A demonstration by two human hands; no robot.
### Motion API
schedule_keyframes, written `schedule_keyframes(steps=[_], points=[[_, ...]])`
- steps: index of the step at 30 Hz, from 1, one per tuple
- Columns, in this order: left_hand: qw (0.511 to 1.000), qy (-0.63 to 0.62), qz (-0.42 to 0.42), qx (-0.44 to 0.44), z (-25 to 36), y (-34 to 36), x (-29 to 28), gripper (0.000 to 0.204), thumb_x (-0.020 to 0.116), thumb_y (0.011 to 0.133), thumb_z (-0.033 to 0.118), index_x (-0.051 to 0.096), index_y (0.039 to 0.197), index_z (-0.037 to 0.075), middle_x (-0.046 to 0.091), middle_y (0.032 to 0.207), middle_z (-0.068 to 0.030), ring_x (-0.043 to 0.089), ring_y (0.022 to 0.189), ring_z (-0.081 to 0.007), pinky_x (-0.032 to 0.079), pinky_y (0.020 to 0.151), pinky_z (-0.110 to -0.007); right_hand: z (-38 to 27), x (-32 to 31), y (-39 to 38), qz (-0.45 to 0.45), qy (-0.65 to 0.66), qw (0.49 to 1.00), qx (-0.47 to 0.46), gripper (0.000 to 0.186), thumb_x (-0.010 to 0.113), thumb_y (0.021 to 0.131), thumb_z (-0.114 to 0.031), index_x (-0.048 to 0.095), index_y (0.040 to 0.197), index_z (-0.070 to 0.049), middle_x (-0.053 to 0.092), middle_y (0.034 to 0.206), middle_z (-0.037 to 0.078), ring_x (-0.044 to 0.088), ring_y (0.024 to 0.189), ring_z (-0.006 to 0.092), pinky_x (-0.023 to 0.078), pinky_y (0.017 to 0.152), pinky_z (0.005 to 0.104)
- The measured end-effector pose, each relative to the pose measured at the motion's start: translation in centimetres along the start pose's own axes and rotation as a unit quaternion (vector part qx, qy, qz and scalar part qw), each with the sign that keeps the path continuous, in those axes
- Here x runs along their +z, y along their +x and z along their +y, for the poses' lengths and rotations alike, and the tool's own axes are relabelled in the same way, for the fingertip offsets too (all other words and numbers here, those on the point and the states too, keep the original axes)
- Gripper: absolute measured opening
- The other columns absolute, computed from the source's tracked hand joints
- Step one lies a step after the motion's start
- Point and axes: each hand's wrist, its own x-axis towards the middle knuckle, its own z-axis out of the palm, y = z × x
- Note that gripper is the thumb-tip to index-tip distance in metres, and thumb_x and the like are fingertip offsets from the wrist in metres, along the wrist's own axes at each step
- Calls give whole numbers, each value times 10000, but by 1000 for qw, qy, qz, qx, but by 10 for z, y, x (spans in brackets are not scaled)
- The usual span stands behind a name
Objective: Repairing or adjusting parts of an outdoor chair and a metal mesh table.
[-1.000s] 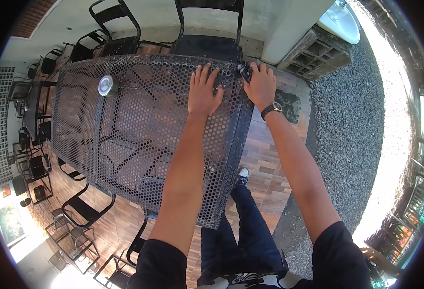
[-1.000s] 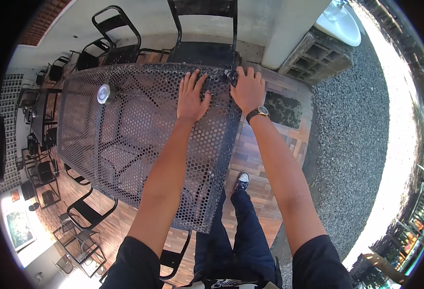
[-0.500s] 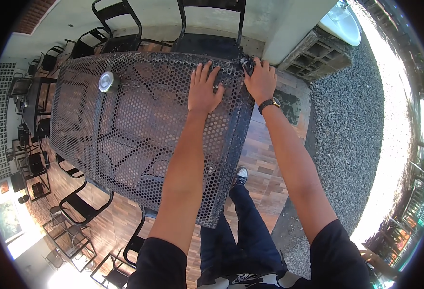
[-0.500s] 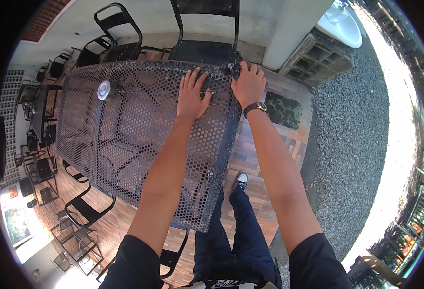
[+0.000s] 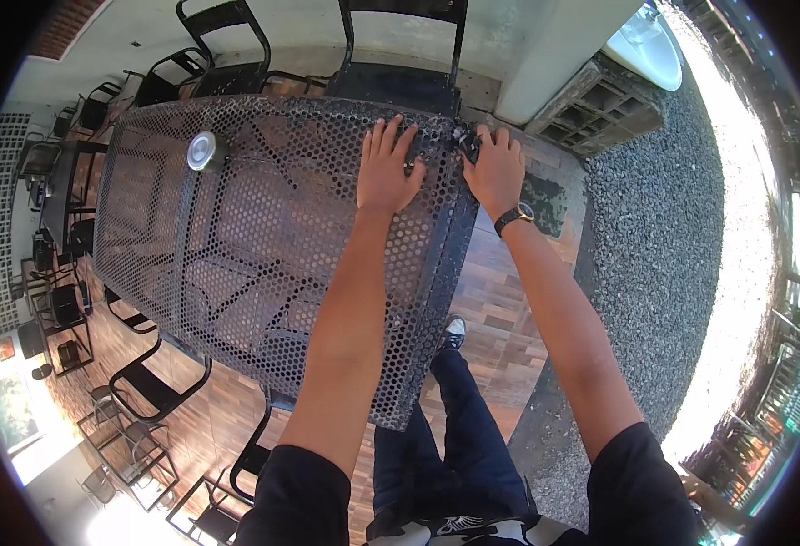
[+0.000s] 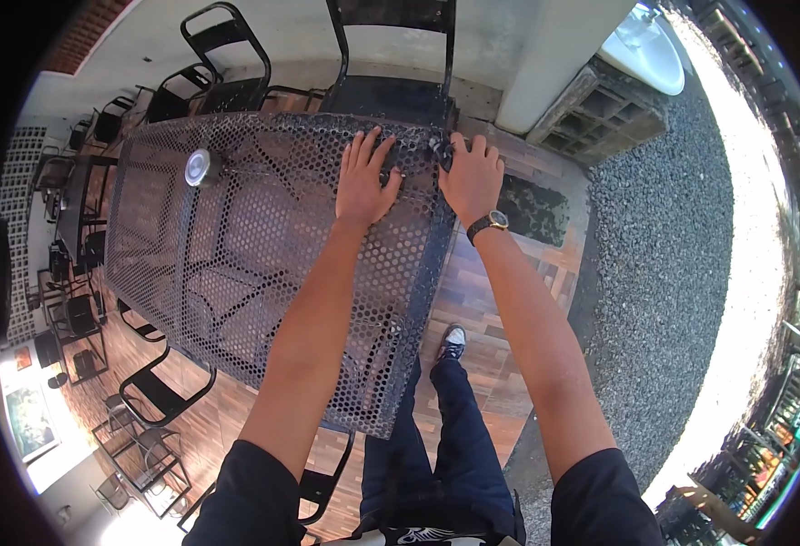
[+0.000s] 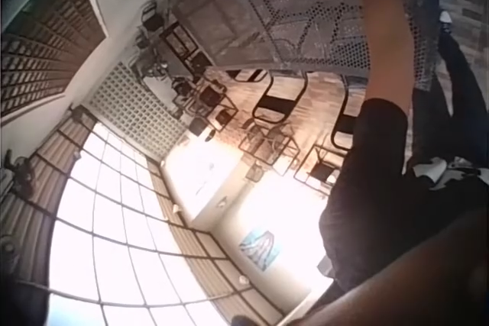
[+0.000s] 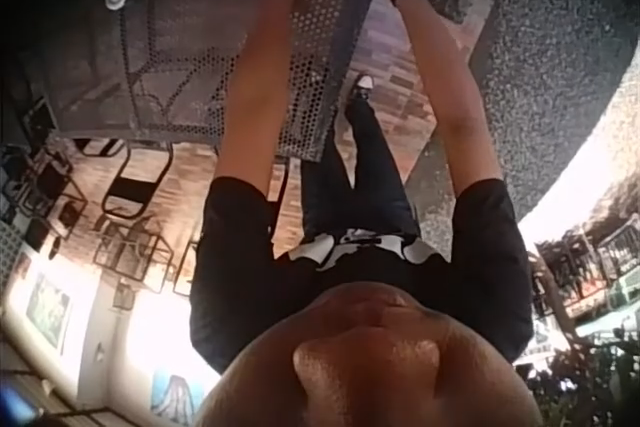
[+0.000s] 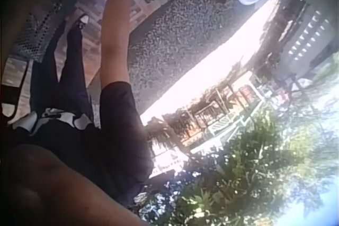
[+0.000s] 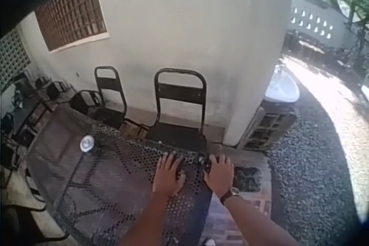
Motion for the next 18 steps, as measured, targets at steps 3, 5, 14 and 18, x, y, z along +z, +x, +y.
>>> schedule_keyframes(steps=[3,5,14,18], points=[[1000,9,-1,-4,1,3,0,554,517,931,331,427,1464,210,302,1574,-54,206,1484,-285,160,1223,-448,8,-2,0,20,16,999,-42,497,767,767,-264,578,1218,-176,540,1099,100,552,1038,342,465,862,453],[1000,6,2,-4,3,4,0,550,518,930,331,434,1460,208,305,1573,-56,207,1483,-285,159,1223,-448,11,-3,11,15,18,998,-53,482,764,771,-261,591,1212,-175,546,1099,92,553,1041,330,466,864,449],[1000,2,10,-11,1,1,0,552,519,926,335,439,1454,200,309,1569,-61,210,1481,-287,159,1224,-442,0,4,1,37,17,999,-22,503,775,770,-276,599,1229,-175,548,1121,86,555,1033,323,476,863,450],[1000,0,9,0,3,4,-1,552,513,923,341,440,1449,190,313,1563,-69,216,1477,-296,166,1223,-446,2,6,14,33,16,999,-30,495,777,765,-274,600,1217,-177,547,1122,85,555,1036,325,475,856,452]])
